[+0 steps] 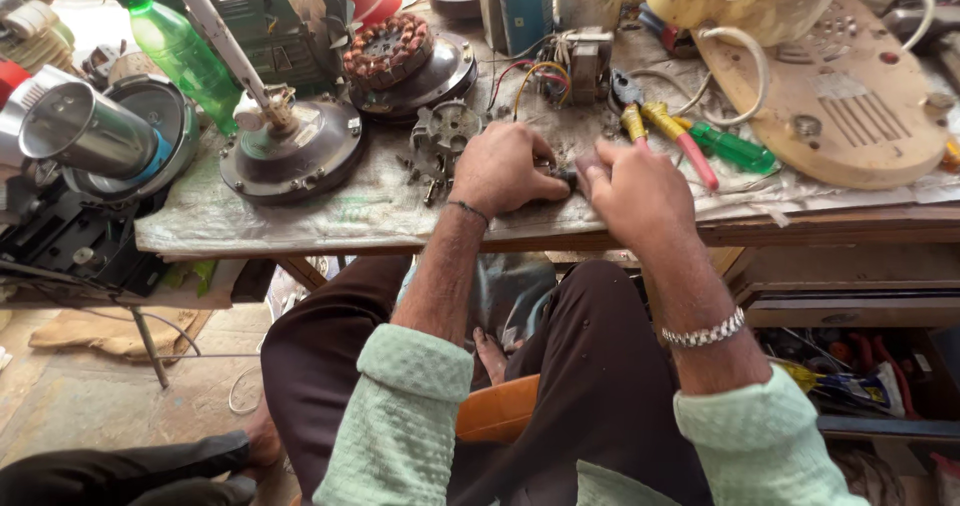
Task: The person works on a small electrical component on a cluttered workbench, using pliers to adjust wires and parts. They repeatedly handle the component and tools, focusing on the wiring and internal structure.
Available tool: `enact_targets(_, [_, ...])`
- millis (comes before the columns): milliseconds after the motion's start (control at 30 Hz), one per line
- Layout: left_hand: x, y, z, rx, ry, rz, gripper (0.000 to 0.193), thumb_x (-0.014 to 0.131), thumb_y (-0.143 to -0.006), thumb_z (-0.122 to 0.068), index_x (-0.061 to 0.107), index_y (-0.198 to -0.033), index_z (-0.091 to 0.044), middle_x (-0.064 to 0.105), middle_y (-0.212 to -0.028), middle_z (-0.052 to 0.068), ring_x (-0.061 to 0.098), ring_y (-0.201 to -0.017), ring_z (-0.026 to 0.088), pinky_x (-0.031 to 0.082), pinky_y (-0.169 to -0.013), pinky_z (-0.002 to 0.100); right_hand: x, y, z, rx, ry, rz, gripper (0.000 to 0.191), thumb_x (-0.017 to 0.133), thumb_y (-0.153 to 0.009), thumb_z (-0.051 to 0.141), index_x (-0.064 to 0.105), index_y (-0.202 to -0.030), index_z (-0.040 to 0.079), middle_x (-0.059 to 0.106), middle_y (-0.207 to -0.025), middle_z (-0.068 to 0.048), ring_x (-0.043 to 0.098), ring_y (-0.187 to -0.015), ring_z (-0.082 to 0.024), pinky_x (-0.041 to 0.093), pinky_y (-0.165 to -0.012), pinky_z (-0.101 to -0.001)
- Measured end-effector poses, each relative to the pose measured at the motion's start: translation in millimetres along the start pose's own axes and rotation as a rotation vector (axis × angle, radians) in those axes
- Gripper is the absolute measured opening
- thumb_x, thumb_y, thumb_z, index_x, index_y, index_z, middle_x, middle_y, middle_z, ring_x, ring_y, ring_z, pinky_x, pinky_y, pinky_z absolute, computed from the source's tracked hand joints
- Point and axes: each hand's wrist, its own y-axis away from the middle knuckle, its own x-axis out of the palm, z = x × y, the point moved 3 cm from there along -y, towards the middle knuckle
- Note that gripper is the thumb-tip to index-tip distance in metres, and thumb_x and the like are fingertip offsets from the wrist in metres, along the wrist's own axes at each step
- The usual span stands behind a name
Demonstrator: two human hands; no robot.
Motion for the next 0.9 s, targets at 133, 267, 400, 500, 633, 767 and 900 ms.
enact_targets(133, [-0.9,1.4,3.1,-0.004,0.017,-0.034,0.045,0.089,-0.061,-0.045,0.083,-0.093,-0.013,0.078,-0.089,0.013,0.073,-0.087,0.03,0.058,-0.083,0.043,2.4,-6.6,0.7,-0.037,-0.044,0.017,0.036,0.063,-0.099,0.033,0.074,-0.124,0.01,0.073,-0.105,-0.025,0.069,-0.101,-0.044,0.052,-0.09,-0.0522])
enact_targets(267, [-3.3,5.9,3.0,0.004,0.119,-0.005,0.046,0.089,-0.06,-0.043,0.083,-0.096,-0.014,0.079,-0.09,0.012,0.075,-0.083,0.028,0.059,-0.082,0.04,1.0,-5.6,-5.3,-0.171,-0.047,-0.072,0.046,0.071,-0.088,0.027,0.07,-0.127,0.003,0.073,-0.104,-0.027,0.07,-0.095,-0.045,0.053,-0.084,-0.0523])
enact_targets(400, [-5.5,13.4,0.9,0.046,0.219,-0.097,0.045,0.088,-0.065,-0.041,0.083,-0.098,-0.011,0.08,-0.092,0.012,0.077,-0.085,0.027,0.06,-0.084,0.038,-4.8,3.6,-5.7,-0.177,-0.192,-0.16,0.048,0.071,-0.093,0.023,0.065,-0.134,-0.001,0.071,-0.102,-0.031,0.072,-0.095,-0.043,0.057,-0.083,-0.0476])
enact_targets(500, [-5.5,13.8,2.3,0.052,0.284,-0.103,0.046,0.089,-0.064,-0.041,0.083,-0.098,-0.011,0.08,-0.092,0.012,0.077,-0.086,0.026,0.059,-0.084,0.037,-12.4,9.6,1.5,-0.117,-0.194,-0.165,0.05,0.071,-0.093,0.022,0.063,-0.137,-0.001,0.071,-0.097,-0.033,0.073,-0.092,-0.042,0.056,-0.082,-0.0472])
enact_targets(633, [-7.1,15.6,7.3,0.073,0.364,-0.14,0.047,0.09,-0.066,-0.039,0.082,-0.1,-0.007,0.08,-0.094,0.011,0.078,-0.086,0.023,0.06,-0.083,0.034,-26.3,23.0,12.9,-0.174,-0.169,-0.199,0.05,0.07,-0.094,0.02,0.063,-0.138,-0.002,0.071,-0.099,-0.033,0.071,-0.092,-0.045,0.055,-0.08,-0.05])
enact_targets(767, [-8.1,20.9,9.7,0.113,0.404,-0.163,0.044,0.091,-0.069,-0.035,0.081,-0.1,-0.005,0.08,-0.093,0.011,0.078,-0.085,0.021,0.06,-0.082,0.034,-29.4,29.2,25.8,-0.229,-0.232,-0.286,0.048,0.068,-0.098,0.019,0.061,-0.142,0.0,0.072,-0.1,-0.03,0.072,-0.091,-0.043,0.056,-0.078,-0.0489])
enact_targets(900, [-6.7,23.3,16.6,-0.009,0.51,-0.126,0.043,0.09,-0.07,-0.034,0.081,-0.101,-0.005,0.079,-0.085,0.011,0.075,-0.079,0.021,0.06,-0.076,0.034,-30.3,37.9,30.4,-0.279,-0.212,-0.336,0.049,0.07,-0.096,0.017,0.061,-0.142,0.003,0.071,-0.104,-0.03,0.071,-0.09,-0.044,0.055,-0.075,-0.0498])
